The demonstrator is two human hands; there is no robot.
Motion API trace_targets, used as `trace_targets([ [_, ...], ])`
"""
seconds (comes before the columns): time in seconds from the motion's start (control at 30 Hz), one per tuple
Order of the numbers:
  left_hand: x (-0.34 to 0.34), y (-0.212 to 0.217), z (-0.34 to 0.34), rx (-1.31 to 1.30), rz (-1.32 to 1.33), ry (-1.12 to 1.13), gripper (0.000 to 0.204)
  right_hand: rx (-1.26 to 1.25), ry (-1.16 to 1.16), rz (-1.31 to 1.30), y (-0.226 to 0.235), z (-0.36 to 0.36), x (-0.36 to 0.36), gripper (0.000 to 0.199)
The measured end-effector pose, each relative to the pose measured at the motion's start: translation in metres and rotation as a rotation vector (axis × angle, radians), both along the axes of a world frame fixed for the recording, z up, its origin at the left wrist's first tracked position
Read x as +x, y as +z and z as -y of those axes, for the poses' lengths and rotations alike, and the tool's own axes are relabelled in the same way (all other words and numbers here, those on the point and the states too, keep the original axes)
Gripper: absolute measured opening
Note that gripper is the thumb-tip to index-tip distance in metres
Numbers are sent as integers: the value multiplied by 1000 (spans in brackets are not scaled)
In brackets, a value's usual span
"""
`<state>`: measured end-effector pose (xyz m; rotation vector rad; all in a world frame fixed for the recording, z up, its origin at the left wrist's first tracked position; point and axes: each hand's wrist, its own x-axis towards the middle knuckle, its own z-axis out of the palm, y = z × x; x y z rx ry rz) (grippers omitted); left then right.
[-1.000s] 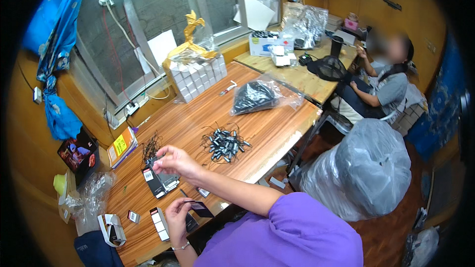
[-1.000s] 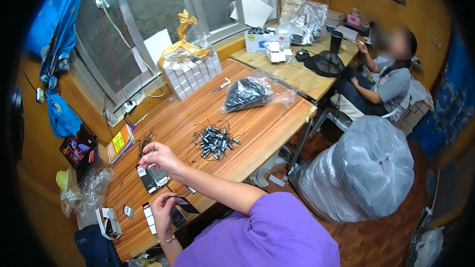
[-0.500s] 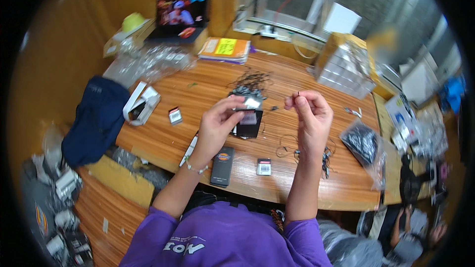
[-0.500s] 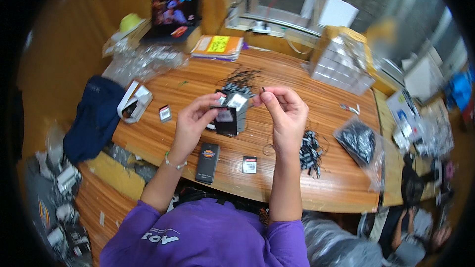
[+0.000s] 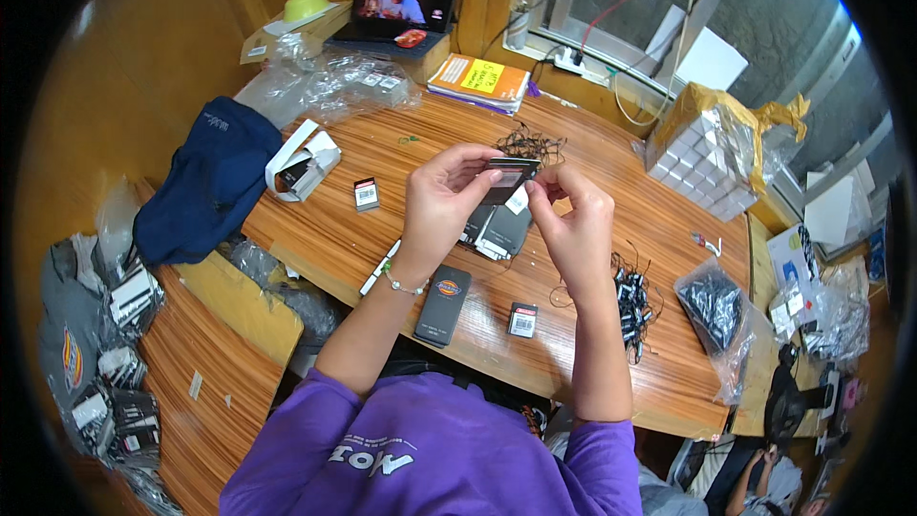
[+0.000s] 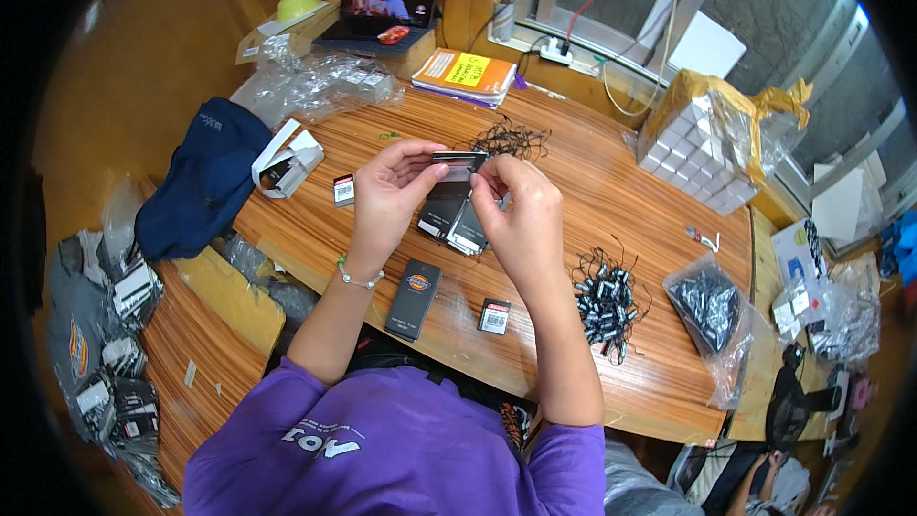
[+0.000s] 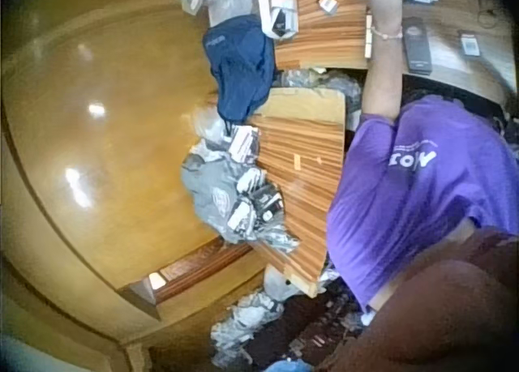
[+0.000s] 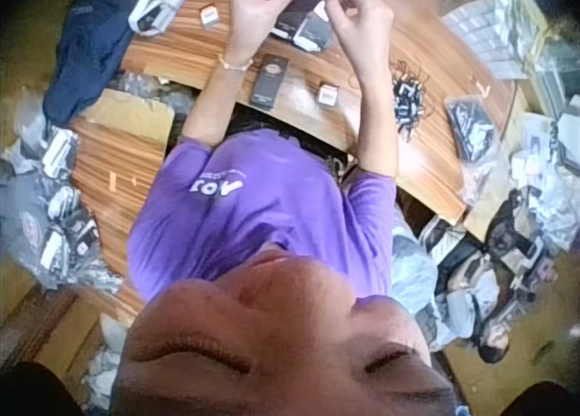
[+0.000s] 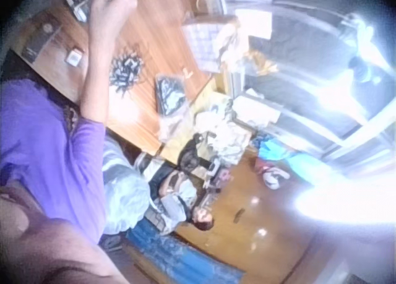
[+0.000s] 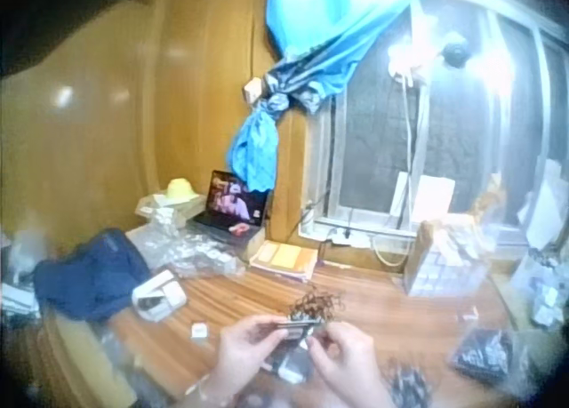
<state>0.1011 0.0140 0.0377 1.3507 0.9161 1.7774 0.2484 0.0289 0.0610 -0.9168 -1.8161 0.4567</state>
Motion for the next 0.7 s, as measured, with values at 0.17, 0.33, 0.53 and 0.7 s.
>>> trace_targets([
  [0.17,-5,7,2,-42,-32,30,17,78,10,-64,-5,-3,-10,8],
  [0.33,-5,6,1,-79,-82,75,16,118,32,-161,-17,-10,-10,6],
  [0.53,7,4,-5,-102,-78,39,16,80,62,-126,-16,-15,-2,6],
  [0.7,17,7,-7,-124,-89,19,16,61,34,-82,-17,-20,6,6],
])
